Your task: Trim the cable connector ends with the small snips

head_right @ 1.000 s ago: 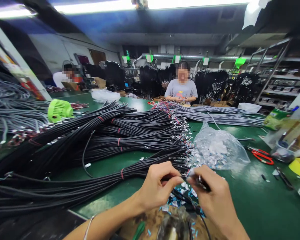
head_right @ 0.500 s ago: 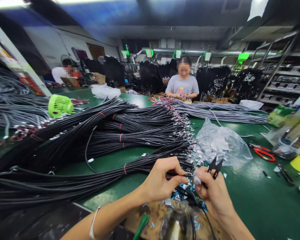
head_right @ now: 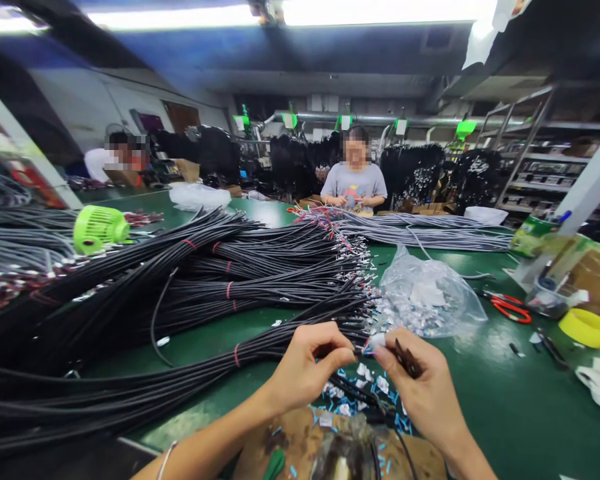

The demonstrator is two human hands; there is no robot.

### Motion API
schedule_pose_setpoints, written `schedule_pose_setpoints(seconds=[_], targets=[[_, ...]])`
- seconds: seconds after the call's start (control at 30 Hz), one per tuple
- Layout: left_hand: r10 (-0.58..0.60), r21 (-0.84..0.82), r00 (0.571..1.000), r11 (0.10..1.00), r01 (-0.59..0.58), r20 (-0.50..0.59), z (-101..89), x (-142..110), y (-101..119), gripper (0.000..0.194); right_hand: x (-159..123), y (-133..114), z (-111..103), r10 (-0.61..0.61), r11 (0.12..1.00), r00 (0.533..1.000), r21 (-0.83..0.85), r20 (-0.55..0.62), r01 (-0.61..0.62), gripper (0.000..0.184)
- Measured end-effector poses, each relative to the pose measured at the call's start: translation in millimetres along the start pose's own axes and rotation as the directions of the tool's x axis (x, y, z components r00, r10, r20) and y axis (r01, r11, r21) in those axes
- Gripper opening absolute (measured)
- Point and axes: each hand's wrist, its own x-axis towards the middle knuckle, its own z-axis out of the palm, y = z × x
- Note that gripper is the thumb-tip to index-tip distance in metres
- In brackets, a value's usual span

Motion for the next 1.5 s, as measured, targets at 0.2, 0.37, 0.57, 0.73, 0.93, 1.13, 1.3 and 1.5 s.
schedule_pose_setpoints(seconds=[0.2,0.37,0.57,0.73,0.93,1.13,1.3,1.5], targets=[[-0.061,-0.016,0.998,0.998,0.061,0.002,4.5,-5,-2,0.017,-6,1,2,0.083,0.996,0.995,0.041,-0.05,-0.081,0.016],[0.012,-0.037,0.999,0.999,-0.01,0.046,4.3,-5,-4,0.026,-7,3,17,0.433,0.793,0.896,0.43,0.101,-0.432,0.035],[0.05,-0.05,0.988,0.997,-0.058,-0.146,1.5,-7,0,0.016,-11,19,18,0.315,0.916,0.944,0.292,-0.096,-0.276,0.04],[0.092,-0.038,0.977,0.994,-0.101,-0.194,-1.1,-9,4,0.014,-15,27,12,0.144,0.989,0.984,0.038,-0.107,-0.141,0.034],[0.093,-0.017,0.981,0.995,-0.098,-0.171,-0.9,-8,5,0.014,-12,12,12,0.001,0.995,0.995,-0.101,-0.095,-0.011,0.028],[0.108,-0.009,0.982,0.994,-0.11,-0.155,-1.0,-9,7,0.015,-11,17,11,-0.016,0.991,0.998,-0.132,-0.06,0.008,0.028],[0.15,0.064,0.978,0.988,-0.142,-0.144,0.7,-9,7,0.016,-12,19,14,-0.021,0.99,0.993,-0.14,-0.114,0.005,0.026],[0.113,0.124,0.964,0.989,-0.084,-0.242,5.8,-9,3,0.005,-19,9,21,-0.065,0.979,0.955,-0.204,-0.289,0.005,0.022]])
